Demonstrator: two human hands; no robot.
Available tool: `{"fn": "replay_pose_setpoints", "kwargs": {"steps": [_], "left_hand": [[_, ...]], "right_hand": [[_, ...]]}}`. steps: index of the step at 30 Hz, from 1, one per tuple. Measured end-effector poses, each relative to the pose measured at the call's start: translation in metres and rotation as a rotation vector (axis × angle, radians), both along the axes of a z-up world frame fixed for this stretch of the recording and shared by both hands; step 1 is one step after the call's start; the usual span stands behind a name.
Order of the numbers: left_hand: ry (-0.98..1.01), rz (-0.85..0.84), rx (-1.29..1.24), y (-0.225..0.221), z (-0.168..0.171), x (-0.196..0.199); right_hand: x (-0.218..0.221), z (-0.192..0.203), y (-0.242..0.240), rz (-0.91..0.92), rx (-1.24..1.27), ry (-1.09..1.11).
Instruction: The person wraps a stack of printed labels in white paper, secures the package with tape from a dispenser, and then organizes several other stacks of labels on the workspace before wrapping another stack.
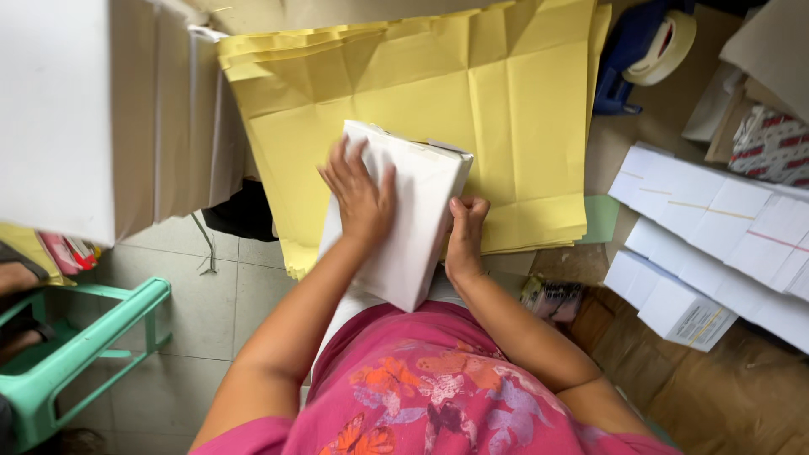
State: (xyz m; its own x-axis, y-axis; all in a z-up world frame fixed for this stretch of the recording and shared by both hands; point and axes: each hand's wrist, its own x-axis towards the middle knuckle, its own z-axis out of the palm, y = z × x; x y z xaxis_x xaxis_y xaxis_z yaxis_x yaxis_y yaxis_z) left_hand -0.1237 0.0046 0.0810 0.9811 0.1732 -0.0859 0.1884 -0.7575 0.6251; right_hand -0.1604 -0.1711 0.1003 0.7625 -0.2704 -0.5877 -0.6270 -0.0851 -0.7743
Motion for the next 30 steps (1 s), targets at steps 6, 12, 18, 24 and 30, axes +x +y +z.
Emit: {"fn": "replay_pose_setpoints", "kwargs": {"steps": [6, 12, 18, 24, 30], "left_hand": [[0.212, 0.020, 0.080, -0.021, 0.108, -0.084], [0.105, 0.261, 0.416, 0.034, 0.103, -0.070], [0.050, 0.316, 0.357, 0.098, 0.059, -0.056], [0.029, 0.229, 0.243, 0.094, 0.106, -0.054], [0.044, 0.189, -0.058, 0.169, 0.223, -0.055]], "right_hand": [[0.012, 0.070, 0.054, -0.036, 0.191, -0.084], [0.014, 0.051, 0.077, 0.254, 0.490, -0.169], [0.011, -0.030, 0.071, 0.478, 0.436, 0.038], [0.016, -0.103, 0.076, 0.478, 0.505, 0.178], [0.035, -0.074, 0.118, 0.261, 1.122, 0.142]]}}
